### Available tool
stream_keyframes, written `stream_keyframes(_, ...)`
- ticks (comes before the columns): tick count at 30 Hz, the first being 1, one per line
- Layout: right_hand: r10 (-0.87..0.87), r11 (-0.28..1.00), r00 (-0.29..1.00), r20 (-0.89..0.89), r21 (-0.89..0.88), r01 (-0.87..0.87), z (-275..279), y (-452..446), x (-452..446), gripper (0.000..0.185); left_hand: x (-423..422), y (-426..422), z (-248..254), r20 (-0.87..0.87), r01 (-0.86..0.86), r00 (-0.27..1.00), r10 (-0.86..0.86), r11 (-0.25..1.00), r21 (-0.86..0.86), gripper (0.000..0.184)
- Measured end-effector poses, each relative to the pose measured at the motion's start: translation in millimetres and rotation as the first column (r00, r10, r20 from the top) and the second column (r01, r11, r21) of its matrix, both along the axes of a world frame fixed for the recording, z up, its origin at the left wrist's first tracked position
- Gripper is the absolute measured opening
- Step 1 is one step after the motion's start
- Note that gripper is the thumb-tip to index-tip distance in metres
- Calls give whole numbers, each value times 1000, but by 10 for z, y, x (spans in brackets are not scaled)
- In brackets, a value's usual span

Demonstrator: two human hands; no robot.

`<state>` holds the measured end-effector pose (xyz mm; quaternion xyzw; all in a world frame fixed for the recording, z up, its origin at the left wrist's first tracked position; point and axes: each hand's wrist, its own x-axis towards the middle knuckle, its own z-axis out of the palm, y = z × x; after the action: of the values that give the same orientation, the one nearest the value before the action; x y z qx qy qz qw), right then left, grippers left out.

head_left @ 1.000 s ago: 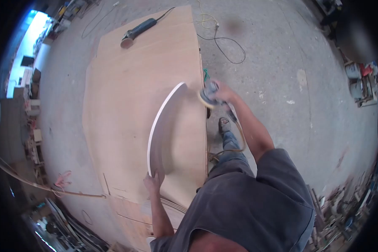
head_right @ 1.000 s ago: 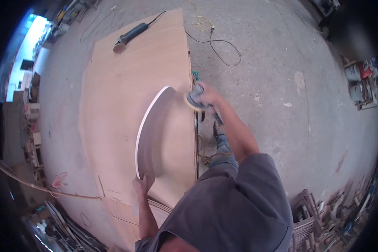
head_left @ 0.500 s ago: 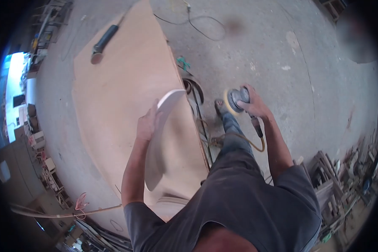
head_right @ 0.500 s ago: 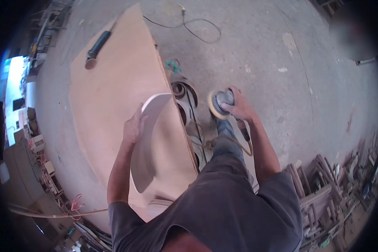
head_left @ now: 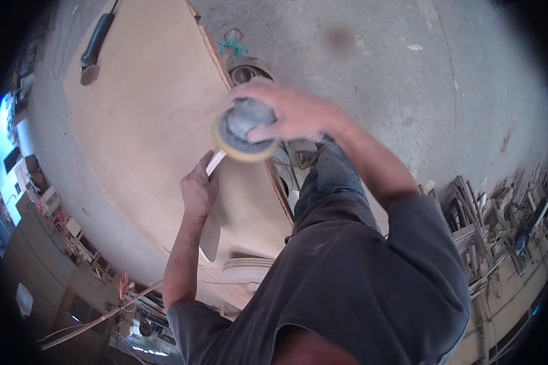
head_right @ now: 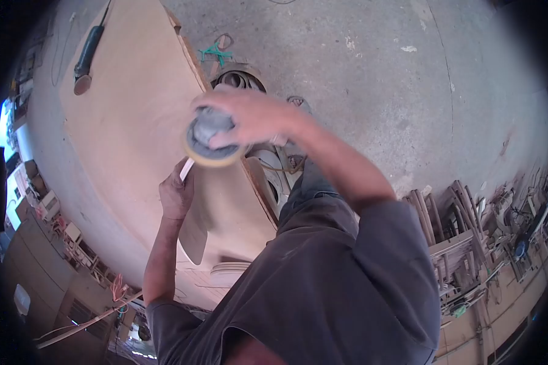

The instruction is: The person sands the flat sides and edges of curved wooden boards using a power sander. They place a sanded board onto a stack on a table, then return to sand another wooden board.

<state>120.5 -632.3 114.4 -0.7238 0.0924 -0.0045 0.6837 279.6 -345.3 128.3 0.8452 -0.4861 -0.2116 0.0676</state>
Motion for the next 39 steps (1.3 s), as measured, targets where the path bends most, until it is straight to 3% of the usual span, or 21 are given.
stream_keyframes(1, 50, 998, 999, -22, 30, -49, -135, -150, 61, 69, -24, 4, -4, 12, 6, 1000, -6, 1000, 0, 44)
stream_keyframes(2, 112, 971, 992, -63, 221, -96, -369, -231, 95, 66, -54, 2, -20, 26, 8, 1000, -8, 1000, -4, 45)
stream_keyframes(5, 194, 936, 939, -284, 341, -91, -822, -351, 178, 63, -171, -59, -25, 55, 11, 998, -11, 1000, 4, 49)
stream_keyframes(8, 212, 946, 914, -347, 309, -102, -1396, -352, 289, 64, -224, -17, -28, 64, 9, 998, -10, 1000, 19, 50)
stream_keyframes(14, 254, 860, 867, -429, 511, 1, -1385, -322, 285, 64, -239, -27, -24, 82, 10, 997, -10, 1000, 1, 50)
stream_keyframes(17, 141, 911, 955, -260, 413, -22, -900, -253, 72, 66, -233, -37, -16, 82, 8, 997, -6, 1000, -18, 50)
stream_keyframes(19, 20, 937, 998, -53, 350, 0, -523, -157, -100, 67, -232, -52, -5, 74, 8, 997, -6, 1000, -17, 50)
stream_keyframes(22, 114, 991, 993, 44, 69, -117, 68, -170, -139, 66, -240, -42, 2, 65, 2, 998, -2, 1000, 2, 49)
stream_keyframes(26, -20, 996, 993, 119, 88, 10, -275, -126, -59, 66, -189, -35, -6, 73, 9, 997, -8, 1000, -8, 45)
stream_keyframes(29, -71, 936, 984, -165, 331, 123, -842, -60, -3, 69, -111, -50, -15, 92, 16, 996, -13, 999, -35, 42)
stream_keyframes(32, -87, 846, 945, -315, 478, 237, -1399, 36, 37, 71, -39, -4, -13, 62, -3, 998, 4, 1000, -10, 38)
stream_keyframes(35, -112, 923, 903, -415, 294, 250, -1785, 132, 21, 70, 143, 54, -72, 38, -17, 999, 18, 999, -32, 34)
stream_keyframes(38, -186, 969, 839, -511, -239, 69, -1835, 220, -29, 72, 198, -2, -43, 36, -14, 999, 17, 996, -88, 29)
stream_keyframes(39, -250, 968, 821, -513, -104, 229, -1808, 220, -77, 71, 216, -36, -35, 36, -12, 999, 17, 993, -114, 28)
